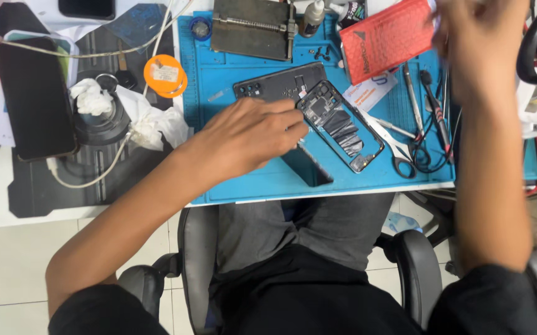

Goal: The person holds a disassembled smartphone and uses a soldering iron to solder components on its exposed motherboard, steadying the board with the other hand. They then assemble the phone, power it on and view the home screen, before reopening it and resuming soldering on the board.

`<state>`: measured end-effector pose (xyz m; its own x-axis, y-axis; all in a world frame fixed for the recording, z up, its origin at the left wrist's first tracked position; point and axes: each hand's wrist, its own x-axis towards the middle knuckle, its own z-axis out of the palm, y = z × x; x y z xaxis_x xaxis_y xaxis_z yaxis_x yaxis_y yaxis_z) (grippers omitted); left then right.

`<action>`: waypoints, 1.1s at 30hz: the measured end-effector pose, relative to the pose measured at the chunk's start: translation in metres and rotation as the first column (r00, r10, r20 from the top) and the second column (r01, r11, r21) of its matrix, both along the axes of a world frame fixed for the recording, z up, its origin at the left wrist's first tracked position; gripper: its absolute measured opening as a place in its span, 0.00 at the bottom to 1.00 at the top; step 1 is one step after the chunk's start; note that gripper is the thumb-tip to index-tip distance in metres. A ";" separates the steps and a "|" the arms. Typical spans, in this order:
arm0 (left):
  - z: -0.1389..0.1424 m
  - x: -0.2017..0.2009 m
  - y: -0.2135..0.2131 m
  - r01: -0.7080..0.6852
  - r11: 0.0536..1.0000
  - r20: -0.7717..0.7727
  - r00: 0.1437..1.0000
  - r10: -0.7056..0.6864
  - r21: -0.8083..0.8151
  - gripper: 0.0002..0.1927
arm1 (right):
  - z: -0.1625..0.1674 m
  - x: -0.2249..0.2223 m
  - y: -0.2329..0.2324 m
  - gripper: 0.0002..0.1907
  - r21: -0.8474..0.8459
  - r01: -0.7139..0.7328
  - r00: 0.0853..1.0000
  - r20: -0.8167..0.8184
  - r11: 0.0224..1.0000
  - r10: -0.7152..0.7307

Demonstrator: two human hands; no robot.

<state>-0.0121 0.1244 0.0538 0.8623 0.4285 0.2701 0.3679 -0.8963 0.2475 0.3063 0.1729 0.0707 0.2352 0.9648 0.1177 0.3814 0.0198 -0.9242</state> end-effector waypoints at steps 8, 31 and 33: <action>-0.008 -0.004 0.004 -0.123 0.987 0.148 0.979 0.137 -0.101 0.07 | -0.117 -0.088 -0.205 0.14 0.041 0.266 0.869 -0.443 0.963 -0.221; -0.048 0.018 -0.072 0.310 0.299 0.409 0.405 0.818 -0.903 0.10 | -0.092 -0.102 -0.155 0.52 0.326 -0.567 0.417 -0.679 0.757 0.605; -0.047 0.016 -0.076 0.260 0.332 0.414 0.398 0.819 -0.907 0.11 | -0.088 -0.094 -0.156 0.50 0.272 -0.595 0.467 -0.649 0.756 0.601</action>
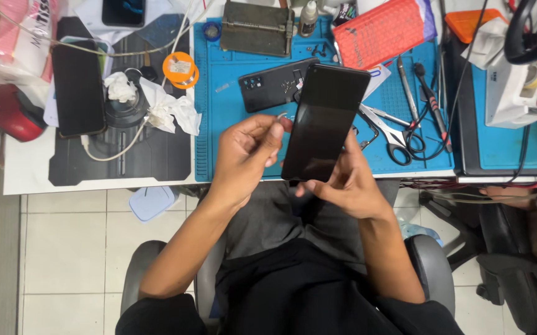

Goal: The person holds a disassembled smartphone and uses a soldering iron to solder components on its exposed motherboard, steadying the board with the other hand. They then assemble the phone, power it on and view the home screen, before reopening it and resuming soldering on the board.

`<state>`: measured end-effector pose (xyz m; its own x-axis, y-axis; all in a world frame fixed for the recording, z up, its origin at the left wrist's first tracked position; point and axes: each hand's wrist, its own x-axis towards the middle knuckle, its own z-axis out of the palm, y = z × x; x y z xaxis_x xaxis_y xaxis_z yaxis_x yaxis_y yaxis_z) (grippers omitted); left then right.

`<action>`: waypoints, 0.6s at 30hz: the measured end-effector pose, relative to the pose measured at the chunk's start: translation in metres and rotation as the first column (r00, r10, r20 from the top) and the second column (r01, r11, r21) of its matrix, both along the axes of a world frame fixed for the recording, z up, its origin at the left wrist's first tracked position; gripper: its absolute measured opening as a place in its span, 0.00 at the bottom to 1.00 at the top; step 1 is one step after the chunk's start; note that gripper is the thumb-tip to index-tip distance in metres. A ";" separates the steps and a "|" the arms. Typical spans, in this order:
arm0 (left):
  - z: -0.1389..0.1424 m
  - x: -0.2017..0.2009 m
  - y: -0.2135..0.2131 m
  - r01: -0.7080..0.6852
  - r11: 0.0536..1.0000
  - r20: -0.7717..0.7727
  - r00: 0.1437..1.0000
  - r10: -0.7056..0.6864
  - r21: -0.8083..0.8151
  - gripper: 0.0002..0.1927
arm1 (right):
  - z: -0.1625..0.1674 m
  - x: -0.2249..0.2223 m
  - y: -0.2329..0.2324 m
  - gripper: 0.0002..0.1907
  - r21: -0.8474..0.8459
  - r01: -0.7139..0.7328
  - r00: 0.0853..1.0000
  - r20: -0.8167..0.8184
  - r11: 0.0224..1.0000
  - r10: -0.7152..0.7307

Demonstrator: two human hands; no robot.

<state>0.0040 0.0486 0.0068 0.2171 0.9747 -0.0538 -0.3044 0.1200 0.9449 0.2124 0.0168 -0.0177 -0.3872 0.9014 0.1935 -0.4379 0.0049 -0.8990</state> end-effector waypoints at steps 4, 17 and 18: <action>0.000 -0.006 0.000 -0.107 0.994 0.042 0.993 0.107 -0.006 0.13 | 0.005 0.007 0.002 0.51 -0.005 0.007 0.997 0.074 1.000 -0.007; -0.010 -0.031 0.005 -0.195 0.805 -0.726 0.351 0.591 0.560 0.15 | 0.014 0.009 0.008 0.50 -0.044 0.026 0.996 0.084 0.999 -0.022; -0.012 -0.030 0.005 -0.143 0.802 -0.760 0.260 0.595 0.579 0.16 | 0.015 0.010 0.008 0.50 -0.038 0.015 0.995 0.094 0.999 -0.012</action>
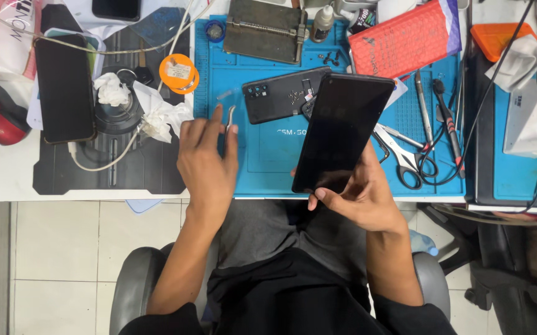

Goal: The person holds a disassembled smartphone and uses a soldering iron to solder components on its exposed motherboard, steadying the board with the other hand. They then assemble the phone, power it on and view the home screen, before reopening it and resuming soldering on the board.

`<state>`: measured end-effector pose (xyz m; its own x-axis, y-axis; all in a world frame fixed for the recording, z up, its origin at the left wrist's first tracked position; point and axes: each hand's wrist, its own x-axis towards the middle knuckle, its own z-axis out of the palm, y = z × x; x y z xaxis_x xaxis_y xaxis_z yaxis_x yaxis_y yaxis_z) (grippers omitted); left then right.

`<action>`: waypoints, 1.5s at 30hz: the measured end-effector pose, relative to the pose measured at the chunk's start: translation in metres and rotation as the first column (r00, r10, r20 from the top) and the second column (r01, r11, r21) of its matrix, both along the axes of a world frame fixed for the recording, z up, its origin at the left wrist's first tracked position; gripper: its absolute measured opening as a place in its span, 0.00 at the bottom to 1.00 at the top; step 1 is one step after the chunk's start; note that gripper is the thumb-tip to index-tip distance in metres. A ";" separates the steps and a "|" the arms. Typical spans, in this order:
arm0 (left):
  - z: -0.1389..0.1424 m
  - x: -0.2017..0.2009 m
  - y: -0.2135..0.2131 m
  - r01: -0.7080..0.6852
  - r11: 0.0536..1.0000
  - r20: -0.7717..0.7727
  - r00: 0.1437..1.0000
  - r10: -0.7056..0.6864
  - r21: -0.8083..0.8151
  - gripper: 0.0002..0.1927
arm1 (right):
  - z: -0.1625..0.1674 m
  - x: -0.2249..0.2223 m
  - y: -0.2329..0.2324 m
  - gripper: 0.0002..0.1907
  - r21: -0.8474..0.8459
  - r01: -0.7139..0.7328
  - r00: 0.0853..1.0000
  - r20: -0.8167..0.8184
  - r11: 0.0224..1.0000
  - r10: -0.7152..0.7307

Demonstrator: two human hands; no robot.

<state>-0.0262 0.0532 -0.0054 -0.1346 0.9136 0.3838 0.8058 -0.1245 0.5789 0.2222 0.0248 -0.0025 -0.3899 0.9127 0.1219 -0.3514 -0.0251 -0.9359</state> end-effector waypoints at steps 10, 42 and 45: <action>0.012 0.006 0.005 0.127 0.991 0.409 0.903 -0.129 0.033 0.18 | -0.011 0.012 0.006 0.50 -0.098 -0.290 0.899 -0.368 0.952 0.236; 0.011 0.047 0.020 0.639 0.480 0.756 -0.261 -0.600 0.601 0.25 | -0.045 0.032 -0.001 0.44 -0.005 -0.491 0.780 -0.448 0.871 0.437; 0.012 0.046 0.019 0.645 0.484 0.774 -0.287 -0.564 0.591 0.24 | -0.040 0.032 0.000 0.43 -0.024 -0.519 0.764 -0.461 0.855 0.451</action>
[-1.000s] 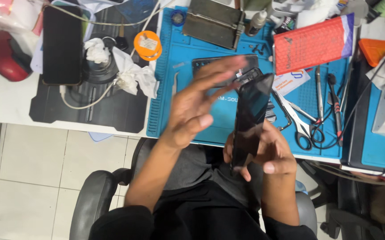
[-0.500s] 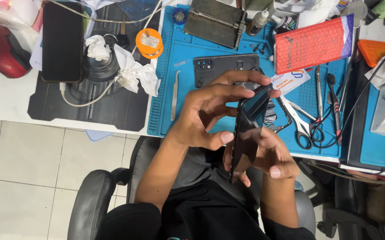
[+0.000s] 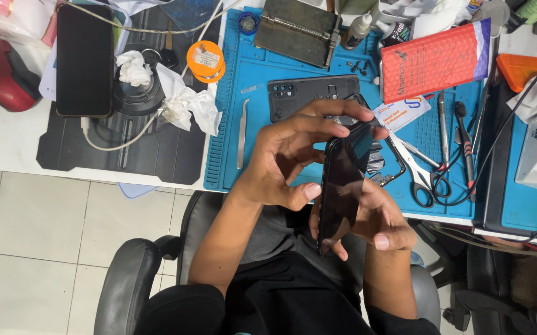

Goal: The person holds a disassembled smartphone and uses a soldering iron to solder components on its exposed motherboard, steadying the board with the other hand. They then assemble the phone, power it on and view the home screen, before reopening it and resuming soldering on the board.

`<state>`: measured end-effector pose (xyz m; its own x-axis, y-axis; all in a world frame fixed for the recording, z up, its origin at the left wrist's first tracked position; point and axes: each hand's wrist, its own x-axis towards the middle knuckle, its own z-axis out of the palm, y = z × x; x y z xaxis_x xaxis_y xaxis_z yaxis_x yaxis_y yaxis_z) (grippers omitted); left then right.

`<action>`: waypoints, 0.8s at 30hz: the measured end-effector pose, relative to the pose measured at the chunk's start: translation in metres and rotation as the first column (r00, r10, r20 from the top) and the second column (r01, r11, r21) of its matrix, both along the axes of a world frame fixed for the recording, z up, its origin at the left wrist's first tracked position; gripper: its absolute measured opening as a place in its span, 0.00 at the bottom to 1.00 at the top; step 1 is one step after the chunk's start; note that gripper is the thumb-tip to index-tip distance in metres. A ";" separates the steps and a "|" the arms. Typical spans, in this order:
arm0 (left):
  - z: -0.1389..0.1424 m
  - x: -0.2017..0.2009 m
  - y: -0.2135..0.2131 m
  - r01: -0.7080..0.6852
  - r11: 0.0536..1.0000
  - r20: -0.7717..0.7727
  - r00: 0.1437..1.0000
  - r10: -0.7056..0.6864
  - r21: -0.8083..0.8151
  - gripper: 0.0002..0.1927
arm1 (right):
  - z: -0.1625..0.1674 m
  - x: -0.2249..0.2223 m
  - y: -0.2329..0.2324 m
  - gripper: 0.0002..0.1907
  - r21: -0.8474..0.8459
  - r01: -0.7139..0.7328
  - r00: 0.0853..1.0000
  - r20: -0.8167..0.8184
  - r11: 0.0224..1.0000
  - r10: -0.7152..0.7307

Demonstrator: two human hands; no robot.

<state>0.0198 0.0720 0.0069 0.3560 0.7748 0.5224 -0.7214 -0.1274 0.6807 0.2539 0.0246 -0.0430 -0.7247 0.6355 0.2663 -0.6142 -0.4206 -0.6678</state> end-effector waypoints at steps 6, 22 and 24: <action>0.003 -0.001 0.001 0.023 1.000 0.006 1.000 -0.023 -0.008 0.26 | 0.001 0.000 0.001 0.44 -0.013 -0.010 1.000 0.014 1.000 0.010; -0.002 -0.001 0.001 -0.017 1.000 -0.024 1.000 0.017 0.008 0.24 | -0.011 0.003 -0.002 0.49 -0.025 0.039 0.999 0.031 0.999 -0.039; -0.002 -0.001 0.001 -0.027 1.000 -0.027 0.999 0.027 0.013 0.24 | -0.011 0.002 -0.002 0.49 -0.010 0.021 1.000 0.011 1.000 -0.021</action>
<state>0.0189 0.0730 0.0048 0.3493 0.7779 0.5224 -0.6988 -0.1552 0.6983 0.2561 0.0231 -0.0544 -0.7140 0.6531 0.2524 -0.6159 -0.4144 -0.6701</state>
